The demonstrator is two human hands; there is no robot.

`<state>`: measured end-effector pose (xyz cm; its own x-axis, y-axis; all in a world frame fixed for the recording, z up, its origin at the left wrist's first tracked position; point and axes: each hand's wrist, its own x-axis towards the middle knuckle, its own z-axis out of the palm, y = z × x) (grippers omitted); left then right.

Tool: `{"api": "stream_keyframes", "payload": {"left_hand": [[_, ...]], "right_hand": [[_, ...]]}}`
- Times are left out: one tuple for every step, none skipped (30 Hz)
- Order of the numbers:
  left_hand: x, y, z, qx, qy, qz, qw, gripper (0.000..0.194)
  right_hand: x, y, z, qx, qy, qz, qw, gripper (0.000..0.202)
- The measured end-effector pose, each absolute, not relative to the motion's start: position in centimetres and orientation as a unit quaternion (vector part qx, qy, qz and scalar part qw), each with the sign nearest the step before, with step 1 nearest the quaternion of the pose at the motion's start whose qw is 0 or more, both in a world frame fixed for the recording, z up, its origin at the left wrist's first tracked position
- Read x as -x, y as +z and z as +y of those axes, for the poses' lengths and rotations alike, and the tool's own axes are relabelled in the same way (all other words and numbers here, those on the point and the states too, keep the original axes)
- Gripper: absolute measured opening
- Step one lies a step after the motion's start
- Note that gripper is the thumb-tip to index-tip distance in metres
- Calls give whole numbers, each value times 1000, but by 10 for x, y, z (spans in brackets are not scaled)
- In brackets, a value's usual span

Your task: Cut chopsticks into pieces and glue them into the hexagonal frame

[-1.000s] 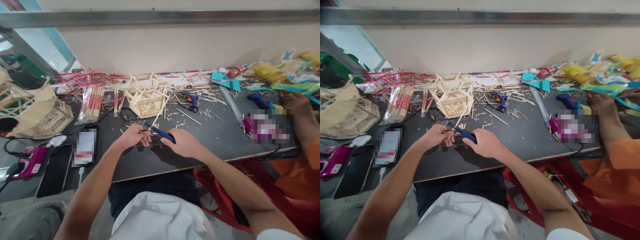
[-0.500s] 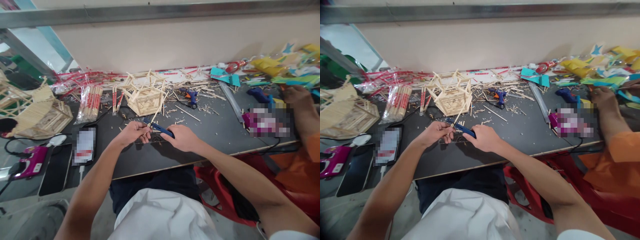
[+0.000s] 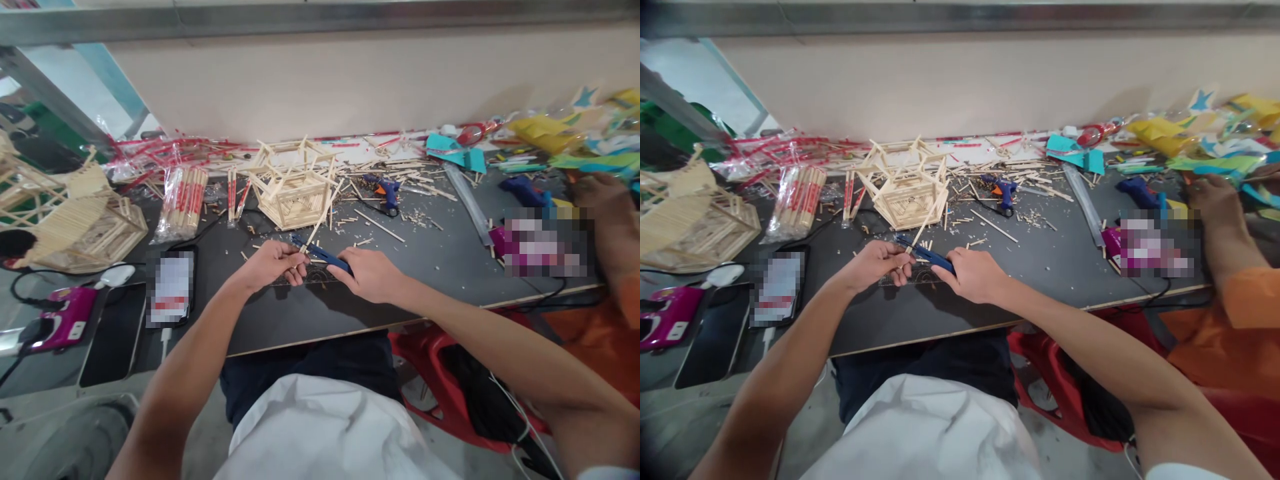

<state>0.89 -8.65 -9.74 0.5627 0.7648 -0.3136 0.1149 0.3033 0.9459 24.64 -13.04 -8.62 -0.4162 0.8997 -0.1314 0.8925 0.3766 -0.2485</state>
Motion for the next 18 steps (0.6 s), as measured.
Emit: {"api": "stream_keyframes", "payload": {"left_hand": [[-9, -98, -86, -541, 233, 406, 699, 29], [-9, -98, -86, -540, 232, 407, 700, 27], [-9, -99, -86, -539, 230, 408, 700, 25], [-9, -99, -86, -540, 229, 409, 699, 24], [-10, -99, -86, -541, 228, 411, 698, 23], [-10, -100, -86, -542, 227, 412, 696, 23], [-10, -100, -86, -543, 226, 413, 695, 22], [-11, -100, -86, -543, 226, 414, 695, 22], [-11, -100, -87, -542, 226, 415, 696, 21], [-12, -100, -87, -540, 225, 415, 697, 20], [-12, -100, -87, -538, 224, 416, 698, 20], [-13, -100, -88, -537, 224, 415, 700, 21], [-13, -100, -88, -536, 224, 414, 701, 22], [-14, -100, -88, -535, 225, 413, 702, 23], [-13, -100, -88, -535, 227, 411, 703, 25], [-13, -101, -88, -534, 229, 407, 704, 27], [-12, -101, -88, -534, 231, 404, 706, 30], [-11, -102, -87, -534, 234, 400, 707, 32]], "right_hand": [[-247, -87, -130, 539, 140, -831, 11, 51], [-247, -87, -130, 538, 140, -831, 11, 51], [-247, -88, -130, 537, 140, -832, 10, 51], [-247, -88, -129, 537, 140, -832, 10, 51], [-247, -88, -129, 537, 141, -832, 9, 51], [-247, -89, -129, 538, 141, -831, 8, 51], [-247, -89, -129, 537, 141, -831, 7, 51], [-248, -89, -129, 537, 142, -832, 5, 51], [-248, -89, -129, 535, 143, -833, 4, 50], [-249, -89, -130, 534, 144, -833, 3, 50], [-249, -89, -130, 533, 144, -833, 2, 51], [-250, -89, -130, 534, 145, -833, 3, 51], [-250, -89, -131, 534, 145, -833, 3, 51], [-250, -89, -131, 535, 146, -832, 5, 51], [-250, -89, -131, 535, 147, -832, 5, 51], [-250, -89, -131, 535, 148, -832, 6, 51], [-250, -89, -130, 535, 148, -832, 6, 51], [-249, -89, -130, 534, 147, -832, 7, 51]]}}
